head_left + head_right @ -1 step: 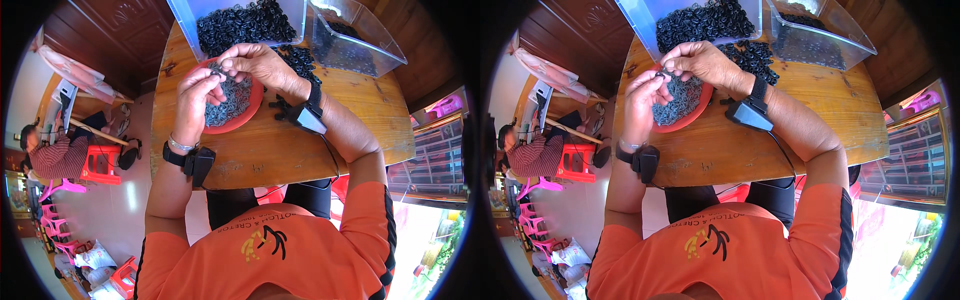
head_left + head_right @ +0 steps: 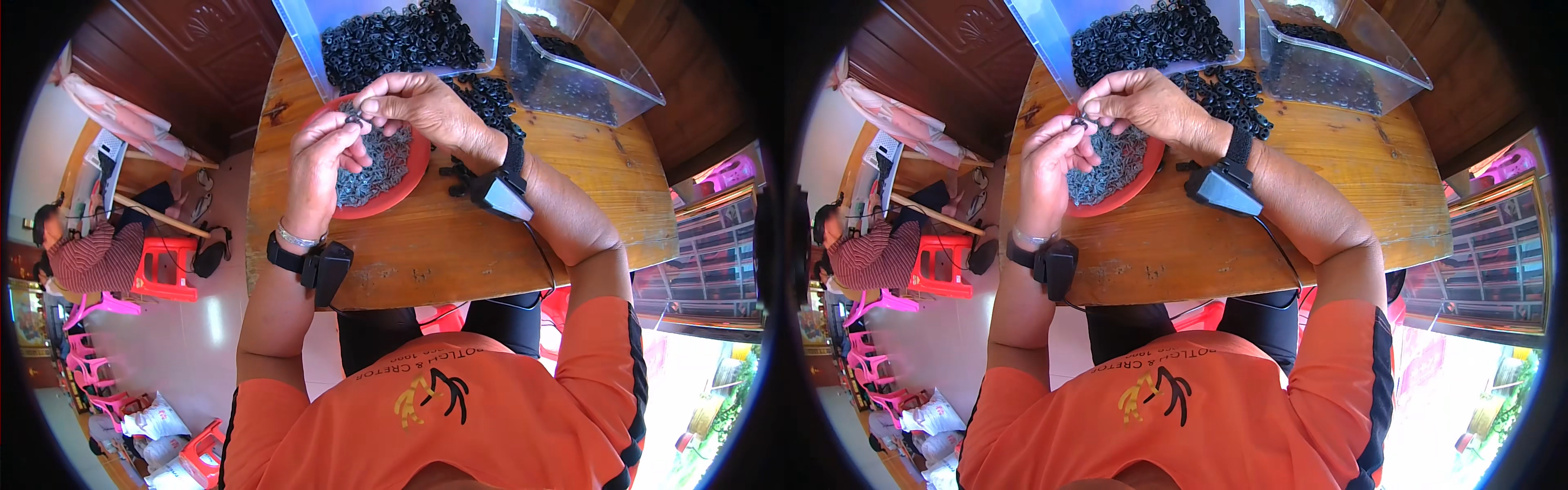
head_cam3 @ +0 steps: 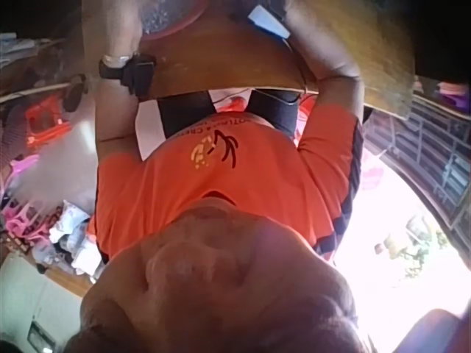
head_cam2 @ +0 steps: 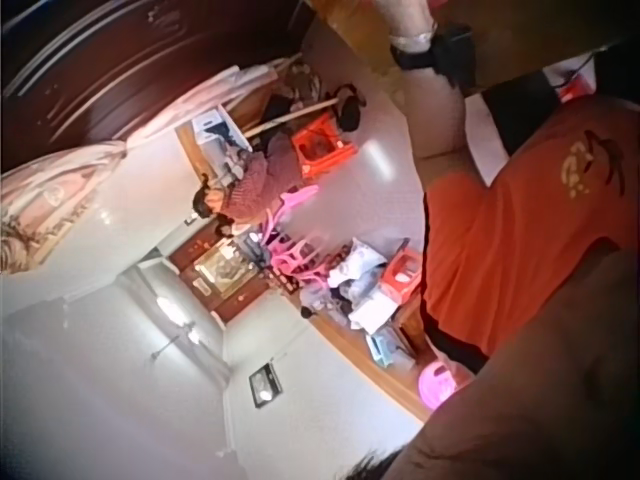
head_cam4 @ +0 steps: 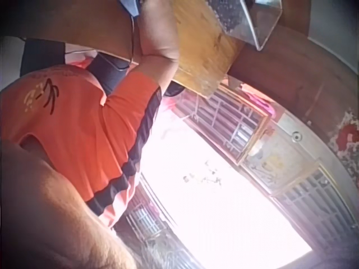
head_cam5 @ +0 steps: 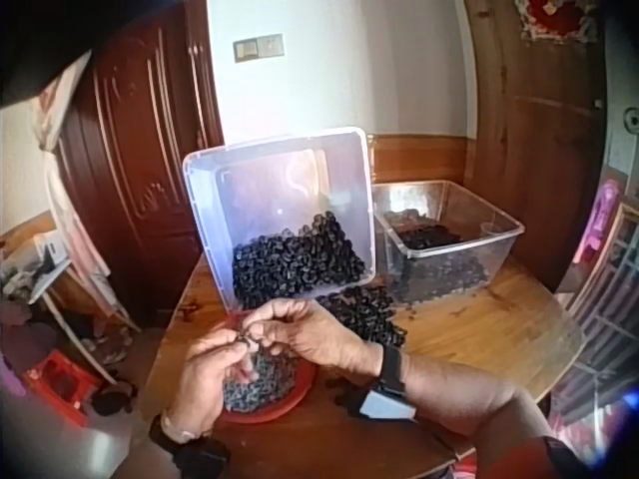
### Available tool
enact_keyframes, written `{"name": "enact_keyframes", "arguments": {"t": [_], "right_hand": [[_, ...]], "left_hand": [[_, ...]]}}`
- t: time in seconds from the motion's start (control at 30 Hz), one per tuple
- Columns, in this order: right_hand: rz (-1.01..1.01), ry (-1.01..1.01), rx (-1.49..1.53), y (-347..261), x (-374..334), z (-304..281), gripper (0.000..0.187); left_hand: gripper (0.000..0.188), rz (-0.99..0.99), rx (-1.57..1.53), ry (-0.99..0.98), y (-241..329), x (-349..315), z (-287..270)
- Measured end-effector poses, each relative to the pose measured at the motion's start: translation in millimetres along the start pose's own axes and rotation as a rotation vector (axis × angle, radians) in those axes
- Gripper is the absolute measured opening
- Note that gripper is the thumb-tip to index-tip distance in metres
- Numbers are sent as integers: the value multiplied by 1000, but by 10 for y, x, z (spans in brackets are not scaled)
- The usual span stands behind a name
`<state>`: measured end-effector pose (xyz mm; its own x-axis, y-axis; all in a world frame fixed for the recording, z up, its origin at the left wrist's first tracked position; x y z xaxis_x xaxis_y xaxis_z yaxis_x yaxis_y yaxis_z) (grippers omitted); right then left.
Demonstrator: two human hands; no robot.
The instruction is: The person assembles small parts by repeatedly picking up plastic clips and inserting small metal pins into them by hand.
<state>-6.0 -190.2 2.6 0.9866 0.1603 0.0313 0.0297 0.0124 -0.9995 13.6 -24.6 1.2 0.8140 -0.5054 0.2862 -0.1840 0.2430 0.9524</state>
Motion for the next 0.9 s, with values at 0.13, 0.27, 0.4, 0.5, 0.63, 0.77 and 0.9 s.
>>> {"name": "enact_keyframes", "arguments": {"t": [0.13, 0.27, 0.4, 0.5, 0.63, 0.77, 0.9], "right_hand": [[-13, 1, 22, 5, -7, 23, 18], [-32, 10, -74, 26, 6, 15, 19], [-29, 33, -136, -19, 19, 24, 19], [-39, 31, -184, -83, -17, -12, 16], [-126, 65, -393, -162, -45, -17, 17], [-206, 148, -572, -159, -51, 4, 17], [-253, 143, -609, -142, -45, 7, 17]], "left_hand": [[19, 30, -20, -8, 2, -9, 43], [17, 49, 11, -3, -21, 5, 30], [16, 54, 101, 19, -50, 3, 0], [16, 48, 106, 18, -72, 9, -4], [17, 47, 126, 27, -62, 16, 4], [15, 111, 185, 2, -59, 8, 16], [14, 129, 237, 3, -64, 7, 14]]}}
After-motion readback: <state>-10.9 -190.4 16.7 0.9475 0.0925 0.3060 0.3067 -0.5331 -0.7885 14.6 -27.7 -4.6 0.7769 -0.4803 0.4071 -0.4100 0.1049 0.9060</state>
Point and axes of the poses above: each hand's wrist, its own x-axis towards the middle knuckle, its own z-axis out of the palm, y = z × x, the point moved 3 cm from there along x, towards the middle knuckle, and after that the axes turned 10 degrees about z, right-handed, at the moved point
